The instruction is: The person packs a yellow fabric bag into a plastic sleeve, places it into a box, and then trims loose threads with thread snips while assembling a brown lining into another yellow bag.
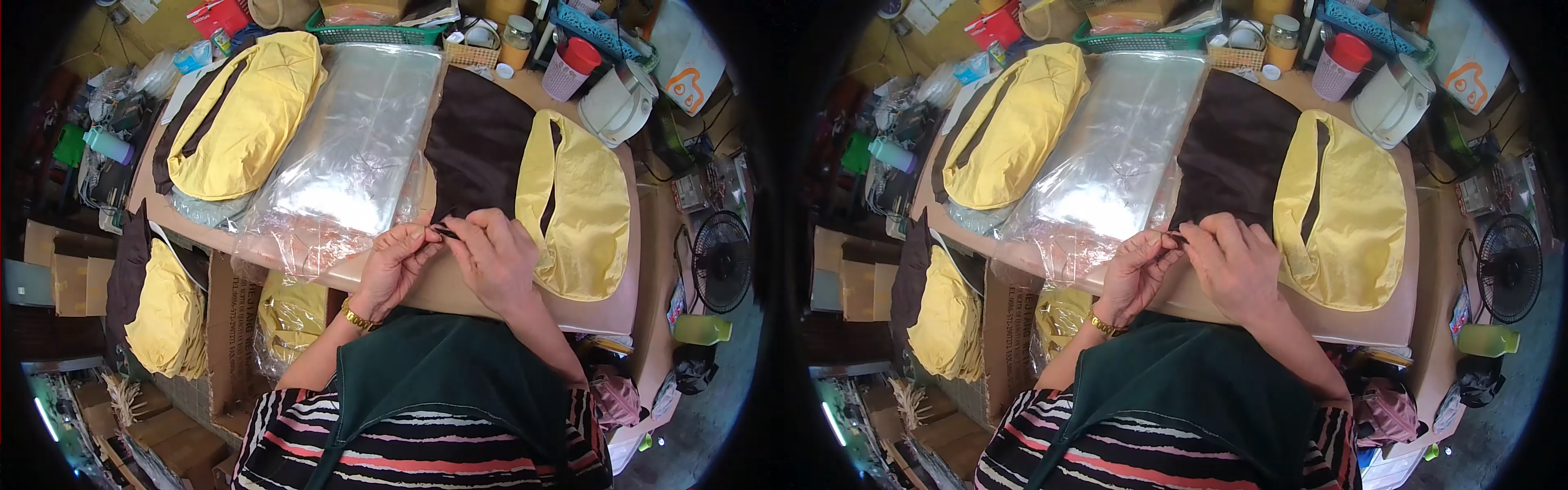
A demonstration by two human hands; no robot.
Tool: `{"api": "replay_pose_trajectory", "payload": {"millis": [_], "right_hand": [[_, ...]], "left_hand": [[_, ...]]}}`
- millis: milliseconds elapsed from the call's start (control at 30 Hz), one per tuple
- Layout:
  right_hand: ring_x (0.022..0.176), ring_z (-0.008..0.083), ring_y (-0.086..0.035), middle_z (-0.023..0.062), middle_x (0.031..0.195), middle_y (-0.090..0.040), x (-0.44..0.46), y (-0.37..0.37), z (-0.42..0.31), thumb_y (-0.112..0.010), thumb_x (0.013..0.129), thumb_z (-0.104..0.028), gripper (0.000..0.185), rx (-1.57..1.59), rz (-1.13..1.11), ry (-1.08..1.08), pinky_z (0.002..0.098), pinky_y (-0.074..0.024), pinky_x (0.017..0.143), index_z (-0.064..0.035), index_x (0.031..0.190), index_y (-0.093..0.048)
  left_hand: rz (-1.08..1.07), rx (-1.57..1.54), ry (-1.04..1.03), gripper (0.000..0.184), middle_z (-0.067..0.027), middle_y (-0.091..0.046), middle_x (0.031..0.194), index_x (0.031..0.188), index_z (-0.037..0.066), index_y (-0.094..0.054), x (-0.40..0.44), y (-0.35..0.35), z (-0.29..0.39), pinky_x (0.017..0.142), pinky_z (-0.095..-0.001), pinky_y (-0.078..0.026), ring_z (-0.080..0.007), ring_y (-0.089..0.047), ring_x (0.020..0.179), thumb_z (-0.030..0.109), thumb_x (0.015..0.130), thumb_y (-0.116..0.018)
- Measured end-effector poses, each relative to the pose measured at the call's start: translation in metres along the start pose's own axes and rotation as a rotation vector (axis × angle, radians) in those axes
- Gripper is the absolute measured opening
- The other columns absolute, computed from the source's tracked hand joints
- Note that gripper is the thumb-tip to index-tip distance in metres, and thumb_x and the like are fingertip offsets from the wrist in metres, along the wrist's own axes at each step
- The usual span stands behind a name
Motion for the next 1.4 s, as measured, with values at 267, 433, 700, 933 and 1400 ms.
{"api": "replay_pose_trajectory", "payload": {"millis": [267,433,700,933,1400], "right_hand": [[0.062,0.0137,-0.053,0.0007,0.073,-0.048,-0.005,-0.008,-0.011,-0.067,0.074,-0.008,0.016,-0.066,0.038,0.113,0.0297,-0.0358,0.054,-0.0084,0.09,-0.067],[0.061,0.0149,-0.054,0.0009,0.07,-0.048,-0.005,-0.007,-0.003,-0.07,0.07,-0.005,0.018,0.086,0.091,0.048,0.0292,-0.0365,0.052,-0.0076,0.088,-0.067],[0.06,0.016,-0.054,0.001,0.069,-0.048,-0.008,0.002,-0.007,-0.073,0.066,-0.006,0.021,0.013,0.125,0.055,0.0303,-0.0366,0.053,-0.0082,0.085,-0.064],[0.06,0.0184,-0.054,0.0034,0.07,-0.05,-0.013,-0.004,-0.005,-0.074,0.066,-0.007,0.023,0.037,0.103,0.066,0.0315,-0.0389,0.053,-0.009,0.071,-0.052],[0.086,0.0338,-0.065,0.0172,0.106,-0.065,-0.079,-0.06,0.149,-0.071,0.082,-0.017,0.042,-0.068,-0.231,-0.483,0.0382,-0.0528,0.072,-0.004,0.119,-0.056]], "left_hand": [[-0.03,0.093,-0.033,0.017,-0.0115,-0.065,0.111,0.095,-0.004,-0.068,-0.005,-0.019,0.004,0.099,-0.0304,-0.047,-0.0196,-0.058,0.114,0.007,0.095,-0.055],[-0.031,0.195,-0.021,0.015,-0.0096,-0.067,0.098,0.094,-0.002,-0.064,-0.009,-0.015,0.002,0.097,-0.034,-0.048,-0.0188,-0.061,0.103,0.01,0.094,-0.057],[-0.023,0.087,-0.027,0.016,-0.011,-0.068,0.101,0.097,-0.003,-0.068,-0.007,-0.01,0.001,0.09,-0.0264,-0.049,-0.0135,-0.062,0.097,0.008,0.094,-0.056],[-0.048,0.147,-0.015,0.017,-0.0133,-0.066,0.106,0.096,-0.004,-0.067,-0.01,-0.014,0.001,0.098,-0.0305,-0.045,-0.0189,-0.059,0.108,0.009,0.094,-0.057],[0.238,0.491,-0.349,0.034,-0.0126,-0.05,0.133,0.124,0.002,-0.052,-0.03,0.027,0.087,0.088,-0.0336,-0.052,-0.0188,-0.059,0.108,0.011,0.092,-0.059]]}}
Point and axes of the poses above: each hand's wrist, its own x-axis towards the middle knuckle, its own y-axis out of the back of the hand, z = x × y, the point moved 9 cm from there along x, towards the middle knuckle
